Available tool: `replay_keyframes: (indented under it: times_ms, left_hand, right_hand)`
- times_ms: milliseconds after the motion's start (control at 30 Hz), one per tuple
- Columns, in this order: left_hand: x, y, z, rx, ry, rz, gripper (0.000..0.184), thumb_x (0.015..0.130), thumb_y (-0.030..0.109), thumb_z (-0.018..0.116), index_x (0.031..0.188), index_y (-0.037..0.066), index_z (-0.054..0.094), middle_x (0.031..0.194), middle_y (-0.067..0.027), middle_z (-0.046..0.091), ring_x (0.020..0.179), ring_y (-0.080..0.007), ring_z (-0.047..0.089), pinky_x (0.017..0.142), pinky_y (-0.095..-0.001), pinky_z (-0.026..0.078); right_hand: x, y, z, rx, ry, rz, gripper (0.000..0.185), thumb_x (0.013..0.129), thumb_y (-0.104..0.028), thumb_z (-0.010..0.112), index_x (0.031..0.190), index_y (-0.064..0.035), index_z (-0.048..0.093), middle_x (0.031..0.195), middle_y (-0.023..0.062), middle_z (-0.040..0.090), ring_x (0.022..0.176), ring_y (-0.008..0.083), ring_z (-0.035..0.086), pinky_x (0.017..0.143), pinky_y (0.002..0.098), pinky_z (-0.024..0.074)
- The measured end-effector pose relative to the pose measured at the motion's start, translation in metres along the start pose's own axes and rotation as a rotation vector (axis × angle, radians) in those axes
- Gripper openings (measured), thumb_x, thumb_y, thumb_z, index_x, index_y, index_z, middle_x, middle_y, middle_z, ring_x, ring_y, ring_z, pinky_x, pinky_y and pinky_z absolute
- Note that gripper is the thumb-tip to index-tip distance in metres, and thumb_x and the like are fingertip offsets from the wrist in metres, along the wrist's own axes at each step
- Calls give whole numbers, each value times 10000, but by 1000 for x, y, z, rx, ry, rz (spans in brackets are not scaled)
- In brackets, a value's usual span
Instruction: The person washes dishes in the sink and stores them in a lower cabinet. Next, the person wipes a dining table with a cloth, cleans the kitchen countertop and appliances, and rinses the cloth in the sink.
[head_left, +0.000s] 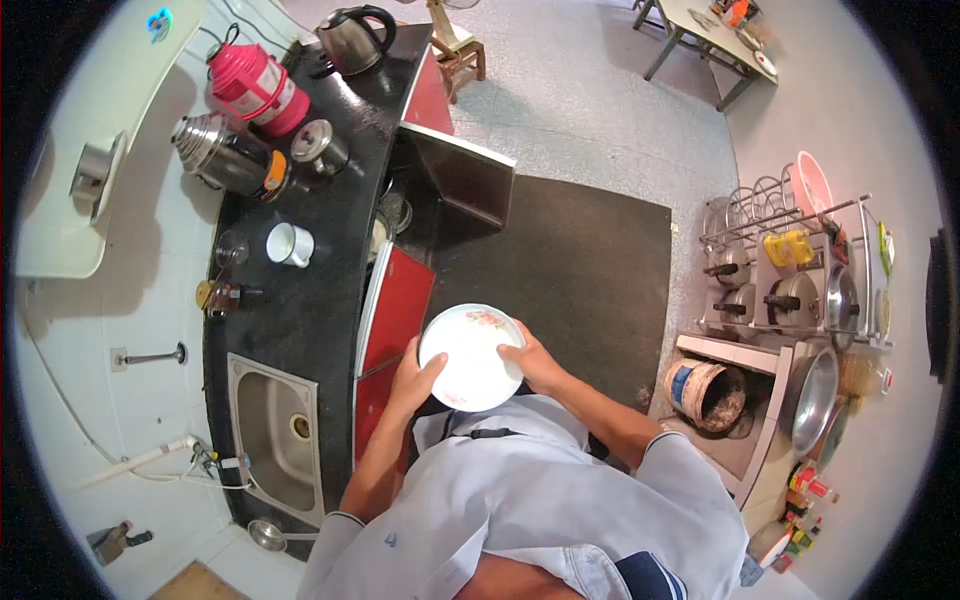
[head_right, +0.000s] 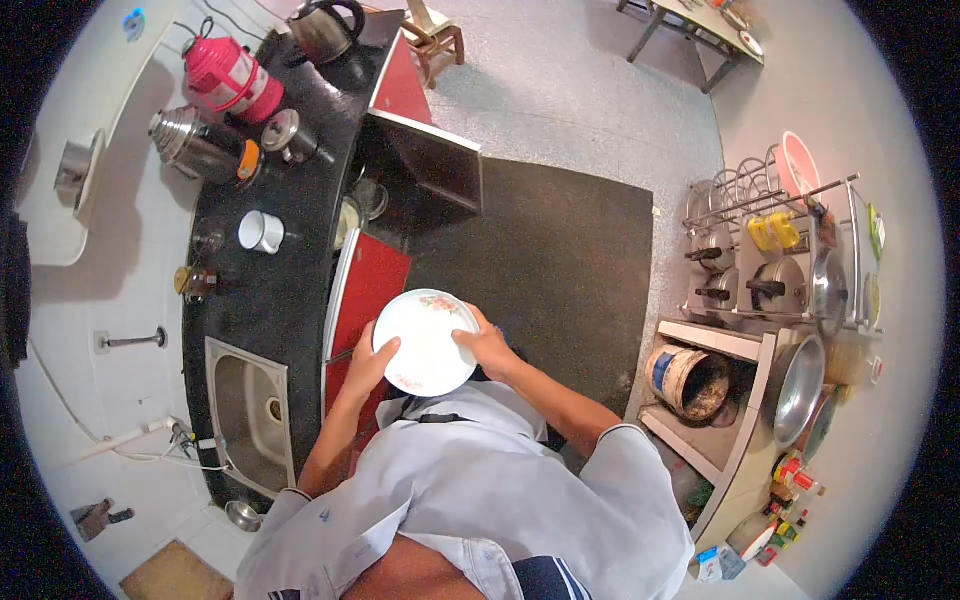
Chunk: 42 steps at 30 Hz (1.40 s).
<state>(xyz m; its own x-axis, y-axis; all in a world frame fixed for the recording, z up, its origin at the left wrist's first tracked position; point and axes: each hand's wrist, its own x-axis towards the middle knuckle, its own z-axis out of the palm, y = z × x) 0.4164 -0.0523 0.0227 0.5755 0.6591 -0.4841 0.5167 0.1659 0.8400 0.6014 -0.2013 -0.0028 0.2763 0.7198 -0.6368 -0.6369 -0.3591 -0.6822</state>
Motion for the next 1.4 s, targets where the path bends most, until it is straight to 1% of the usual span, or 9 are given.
replay_keyframes:
  times_ms: [400, 533, 600, 633, 733, 800, 933, 1167, 1400]
  left_hand:
    - [85, 59, 24, 24, -113, 209, 556, 922, 282, 523, 1355, -40, 388, 1320, -195, 492, 1241, -256, 458, 1047, -353, 327]
    - [120, 52, 25, -240, -213, 245, 525, 989, 319, 420, 1378, -30, 372, 1361, -157, 462, 1302, -240, 386, 1096, -333, 249]
    - [131, 55, 22, -240, -165, 231, 517, 987, 332, 423, 1370, -14, 391, 1323, -146, 495, 1219, -211, 468, 1017, -331, 364]
    - [136, 63, 18, -402, -183, 30, 478, 975, 274, 447, 1377, 23, 388, 1166, -118, 593, 997, -166, 591, 847, -307, 473]
    - [161, 45, 10, -328, 72, -50, 503, 942, 215, 501, 1397, 60, 353, 951, -77, 649, 765, -123, 615, 692, -286, 496]
    - [180, 21, 1, 38, 356, 1, 687, 874, 171, 578, 1452, 80, 218, 802, -123, 638, 714, -240, 626, 699, -360, 496]
    - [204, 13, -14, 432, 572, -240, 803, 857, 246, 591, 1482, 129, 101, 983, -259, 637, 925, -447, 601, 810, -504, 452]
    - [244, -25, -5, 531, 703, -641, 705, 833, 284, 577, 1422, 94, 240, 1087, -271, 611, 1017, -433, 582, 846, -509, 456]
    - [208, -28, 75, 534, 826, -534, 570, 842, 167, 550, 1359, 97, 320, 843, -257, 633, 828, -460, 600, 723, -539, 450]
  right_hand:
    - [45, -54, -43, 340, -11, -68, 636, 825, -60, 615, 1387, -43, 317, 1283, 146, 509, 1159, 256, 519, 983, 402, 438]
    - [65, -73, -53, 333, 30, -79, 597, 851, -38, 574, 1390, -63, 319, 1258, 131, 532, 1116, 232, 554, 935, 385, 479]
    - [73, -89, -57, 328, 36, -12, 600, 849, -43, 582, 1389, -67, 323, 1264, 128, 530, 1126, 236, 550, 947, 386, 473]
    - [80, -91, -60, 310, 21, -41, 631, 833, -130, 655, 1362, -21, 329, 1279, 154, 510, 1132, 260, 548, 941, 398, 487]
    - [99, -106, -66, 333, -28, -50, 613, 845, -121, 640, 1363, -18, 327, 1275, 155, 511, 1122, 261, 554, 938, 395, 489]
    - [114, -115, -77, 304, -43, -12, 605, 850, -117, 635, 1362, -18, 330, 1275, 155, 511, 1130, 258, 548, 945, 395, 483]
    - [144, -139, -105, 196, -141, 53, 598, 858, -70, 595, 1383, -41, 311, 1276, 131, 510, 1143, 232, 529, 962, 383, 453]
    - [180, -174, -163, 2, -332, 167, 645, 867, -57, 567, 1431, -42, 253, 1300, 129, 489, 1149, 216, 510, 972, 358, 435]
    - [197, -172, -195, -107, -364, 224, 642, 842, -39, 552, 1422, -31, 278, 1299, 121, 490, 1187, 207, 474, 1018, 352, 380]
